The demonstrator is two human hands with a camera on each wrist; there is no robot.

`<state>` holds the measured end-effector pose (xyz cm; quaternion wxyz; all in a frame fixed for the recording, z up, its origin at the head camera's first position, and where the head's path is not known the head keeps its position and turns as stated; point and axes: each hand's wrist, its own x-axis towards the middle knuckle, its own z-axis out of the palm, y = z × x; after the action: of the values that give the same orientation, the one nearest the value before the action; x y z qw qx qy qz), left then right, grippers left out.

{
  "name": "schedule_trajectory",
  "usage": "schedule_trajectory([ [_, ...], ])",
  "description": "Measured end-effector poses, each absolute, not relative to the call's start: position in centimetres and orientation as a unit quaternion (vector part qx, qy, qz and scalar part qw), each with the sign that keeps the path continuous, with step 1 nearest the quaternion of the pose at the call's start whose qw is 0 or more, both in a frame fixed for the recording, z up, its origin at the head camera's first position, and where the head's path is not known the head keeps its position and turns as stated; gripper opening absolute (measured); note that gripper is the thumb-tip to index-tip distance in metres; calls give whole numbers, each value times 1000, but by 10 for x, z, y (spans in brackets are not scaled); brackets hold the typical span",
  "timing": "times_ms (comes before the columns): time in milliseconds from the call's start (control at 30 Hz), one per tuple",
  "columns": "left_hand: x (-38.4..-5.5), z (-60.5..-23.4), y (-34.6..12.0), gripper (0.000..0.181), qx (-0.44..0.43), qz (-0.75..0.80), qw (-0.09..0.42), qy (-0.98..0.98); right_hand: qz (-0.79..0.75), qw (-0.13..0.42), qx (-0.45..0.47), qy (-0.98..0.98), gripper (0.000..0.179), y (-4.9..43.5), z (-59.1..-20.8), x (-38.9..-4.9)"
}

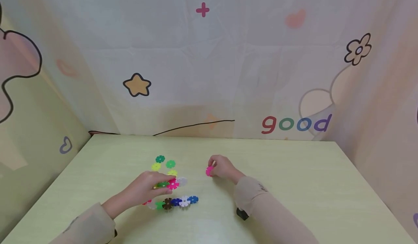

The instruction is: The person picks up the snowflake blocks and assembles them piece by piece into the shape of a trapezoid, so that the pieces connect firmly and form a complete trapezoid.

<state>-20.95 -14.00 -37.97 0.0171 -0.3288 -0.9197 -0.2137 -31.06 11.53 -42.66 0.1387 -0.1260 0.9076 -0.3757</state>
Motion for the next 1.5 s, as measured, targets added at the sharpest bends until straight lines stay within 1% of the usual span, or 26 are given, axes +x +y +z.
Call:
schedule_trajectory([
  [167, -209, -379, -139, 39, -330, -214, 20, -919, -407, 156, -121, 892, 11, 124, -423, -304],
  [300, -209, -379, -139, 40, -333, -215, 21, -918, -439, 168, -145, 871, 10, 131, -417, -296],
  [433, -209, -378, -138, 40, -333, -213, 20, -918, -488, 187, -167, 836, 14, 135, -405, -283],
  [633, -209, -376, -136, 40, -334, -212, 23, -918, -537, 208, -175, 799, 21, 132, -388, -266],
  [833, -208, -375, -133, 39, -336, -209, 22, -918, -551, 223, -180, 784, 22, 122, -382, -253],
  [1133, -209, -375, -130, 39, -342, -207, 23, -916, -582, 218, -154, 769, 27, 111, -378, -241],
  [1500, -207, -379, -128, 39, -347, -210, 40, -913, -610, 220, -129, 751, 26, 105, -379, -233],
])
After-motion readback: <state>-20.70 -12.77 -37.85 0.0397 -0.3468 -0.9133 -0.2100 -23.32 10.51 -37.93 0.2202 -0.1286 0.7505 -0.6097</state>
